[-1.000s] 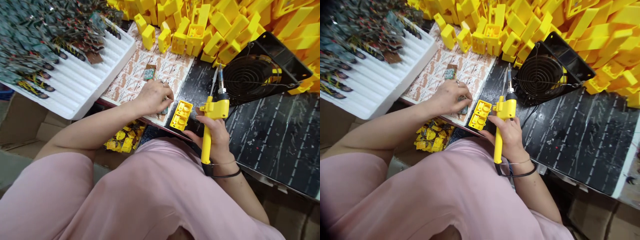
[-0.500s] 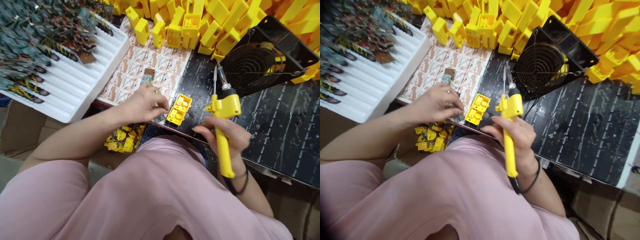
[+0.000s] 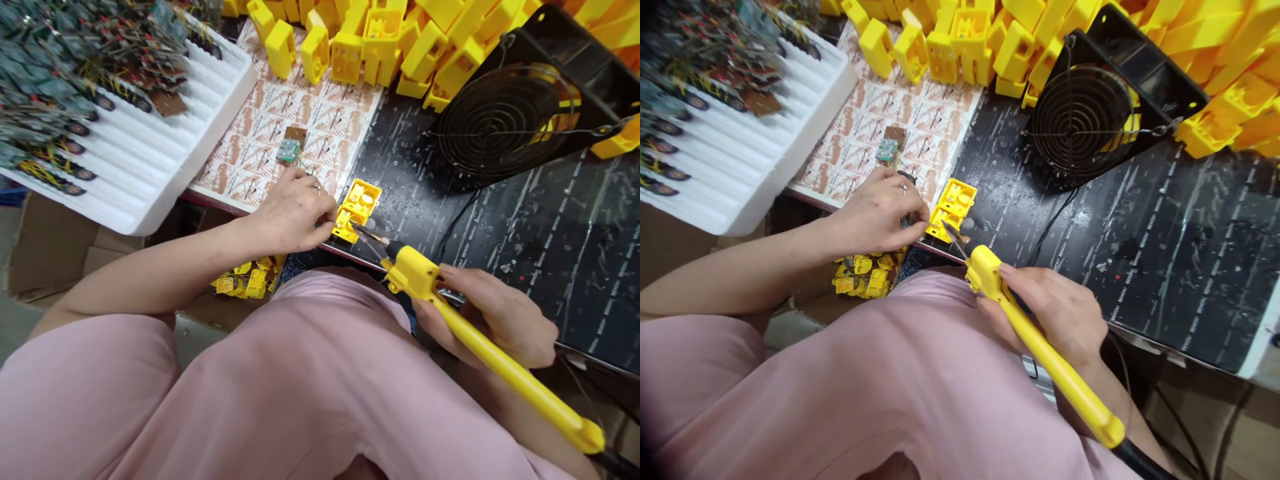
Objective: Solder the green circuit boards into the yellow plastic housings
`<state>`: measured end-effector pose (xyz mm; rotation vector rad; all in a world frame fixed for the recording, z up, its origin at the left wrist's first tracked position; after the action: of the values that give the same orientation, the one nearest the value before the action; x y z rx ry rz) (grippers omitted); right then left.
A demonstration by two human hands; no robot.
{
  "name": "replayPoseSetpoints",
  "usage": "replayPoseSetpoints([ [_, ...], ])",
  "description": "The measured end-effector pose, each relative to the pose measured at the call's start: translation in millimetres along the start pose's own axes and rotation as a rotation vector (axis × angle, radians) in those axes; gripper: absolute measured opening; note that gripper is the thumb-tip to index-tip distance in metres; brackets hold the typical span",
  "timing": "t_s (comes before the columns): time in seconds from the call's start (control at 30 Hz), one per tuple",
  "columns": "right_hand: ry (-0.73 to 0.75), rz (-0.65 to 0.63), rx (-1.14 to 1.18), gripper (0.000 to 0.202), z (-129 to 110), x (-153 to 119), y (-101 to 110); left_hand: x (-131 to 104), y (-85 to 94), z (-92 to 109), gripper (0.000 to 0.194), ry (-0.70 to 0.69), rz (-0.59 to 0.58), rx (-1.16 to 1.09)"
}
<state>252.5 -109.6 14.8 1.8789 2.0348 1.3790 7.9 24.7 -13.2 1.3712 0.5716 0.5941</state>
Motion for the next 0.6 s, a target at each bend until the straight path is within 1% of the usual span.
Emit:
replayPoseSetpoints([
  [0.07, 0.106, 0.012, 0.062, 0.044, -3.8, 6.4, -7.8, 1.6, 0.0, 1.0, 0.024, -0.006, 0.014, 0.025],
  [0.1, 0.118, 0.012, 0.084, 0.039, -4.1, 7.6, -9.7, 2.3, 0.1, 1.3, 0.024, -0.008, 0.019, 0.033],
  [0.17, 0.081, -0.023, 0.093, 0.022, -2.8, 7.8, -11.6, 3.3, 0.1, 1.8, 0.024, -0.009, 0.017, 0.041],
  [0.23, 0.063, -0.085, 0.073, 0.005, -2.3, 7.5, -13.2, 3.9, 0.1, 2.0, 0.026, -0.006, 0.011, 0.044],
  [0.3, 0.103, -0.114, 0.07, 0.007, -4.1, 9.4, -14.2, 4.4, -0.2, 2.2, 0.027, 0.0, 0.009, 0.046],
  [0.4, 0.167, -0.1, 0.076, 0.015, -8.5, 15.7, -13.8, 5.1, -0.9, 2.2, 0.025, 0.001, 0.026, 0.04],
  [0.47, 0.174, -0.125, 0.07, 0.02, -11.3, 19.7, -12.4, 5.5, -1.5, 2.2, 0.025, -0.009, 0.042, 0.034],
  [0.53, 0.166, -0.145, 0.07, 0.019, -13.3, 21.7, -8.9, 5.9, -2.1, 2.0, 0.025, -0.018, 0.049, 0.035],
  [0.6, 0.123, -0.145, 0.057, 0.018, -13.2, 21.5, -4.5, 6.5, -2.8, 1.8, 0.026, -0.016, 0.049, 0.043],
])
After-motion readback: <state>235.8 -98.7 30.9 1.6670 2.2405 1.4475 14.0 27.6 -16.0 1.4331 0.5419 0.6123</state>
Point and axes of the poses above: each hand's wrist, its own x-axis towards the middle knuckle, its own y-axis out of the back of the hand, z = x × y, the point moved 3 cm from there along x, towards the middle knuckle, and after that the axes turned 9 degrees about x, right-handed, at the moved point
